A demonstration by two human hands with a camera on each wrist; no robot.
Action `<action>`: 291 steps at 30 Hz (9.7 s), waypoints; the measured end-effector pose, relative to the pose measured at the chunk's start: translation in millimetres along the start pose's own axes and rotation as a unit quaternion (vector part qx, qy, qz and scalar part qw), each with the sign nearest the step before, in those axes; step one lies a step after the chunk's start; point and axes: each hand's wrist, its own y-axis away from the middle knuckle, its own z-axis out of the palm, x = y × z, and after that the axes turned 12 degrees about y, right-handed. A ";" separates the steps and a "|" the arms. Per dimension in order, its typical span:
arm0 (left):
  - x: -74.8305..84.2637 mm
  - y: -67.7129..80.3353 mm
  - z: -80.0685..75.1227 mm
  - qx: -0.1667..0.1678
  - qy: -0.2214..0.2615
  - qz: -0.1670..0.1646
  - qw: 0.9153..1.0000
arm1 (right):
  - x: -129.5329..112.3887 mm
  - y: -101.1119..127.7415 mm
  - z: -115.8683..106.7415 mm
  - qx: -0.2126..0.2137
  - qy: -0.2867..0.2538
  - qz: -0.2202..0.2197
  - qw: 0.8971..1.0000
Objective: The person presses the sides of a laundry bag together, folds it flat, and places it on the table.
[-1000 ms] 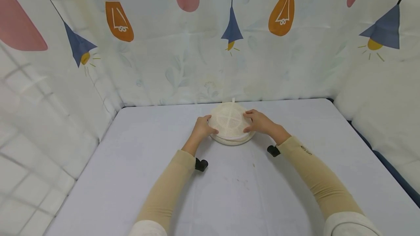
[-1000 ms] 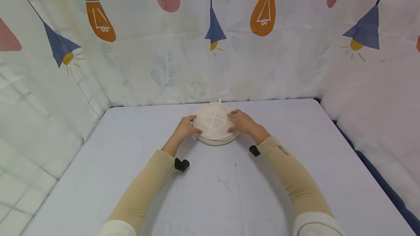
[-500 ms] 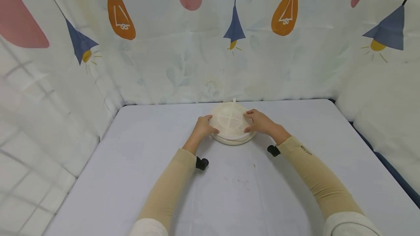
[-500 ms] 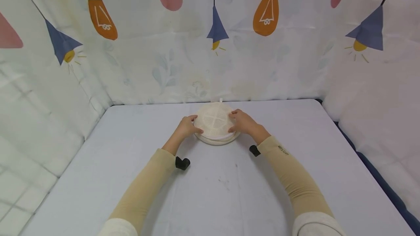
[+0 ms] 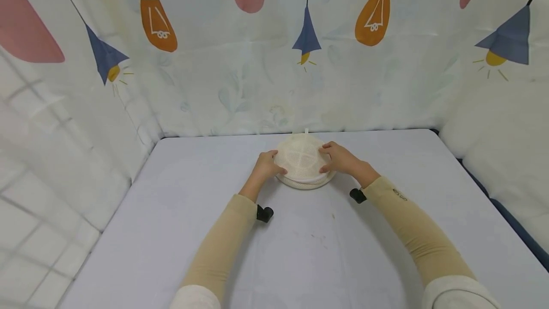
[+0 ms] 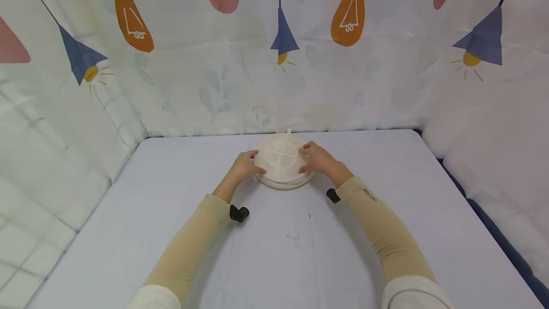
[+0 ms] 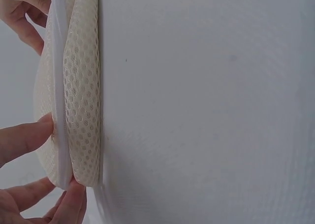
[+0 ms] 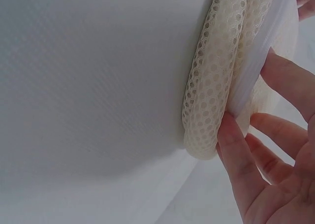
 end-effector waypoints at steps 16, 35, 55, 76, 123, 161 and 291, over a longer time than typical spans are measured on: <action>-1.3 -2.8 0.0 0.003 0.009 -0.003 1.000 | -2.2 -3.5 0.7 -0.004 0.040 -0.002 0.999; -5.1 2.8 -4.3 -0.020 0.022 0.026 0.999 | -4.7 3.5 -4.4 -0.014 0.040 -0.011 0.999; 1.7 3.7 -0.1 -0.029 -0.053 0.051 0.997 | -8.1 2.7 -3.9 -0.015 0.053 -0.006 0.998; 6.5 1.6 0.3 -0.045 -0.079 0.026 0.996 | -9.8 0.9 0.9 -0.023 0.067 -0.004 0.997; -3.4 13.6 -8.5 -0.072 -0.144 0.065 0.985 | -4.3 9.5 -8.0 0.007 0.045 -0.040 0.998; -5.4 2.2 1.7 -0.098 -0.300 0.194 0.929 | -3.8 -0.8 13.6 0.013 0.096 -0.119 0.988; 2.6 -3.1 15.8 -0.162 -0.347 0.090 0.919 | -11.0 -16.0 30.8 -0.082 0.171 -0.072 0.979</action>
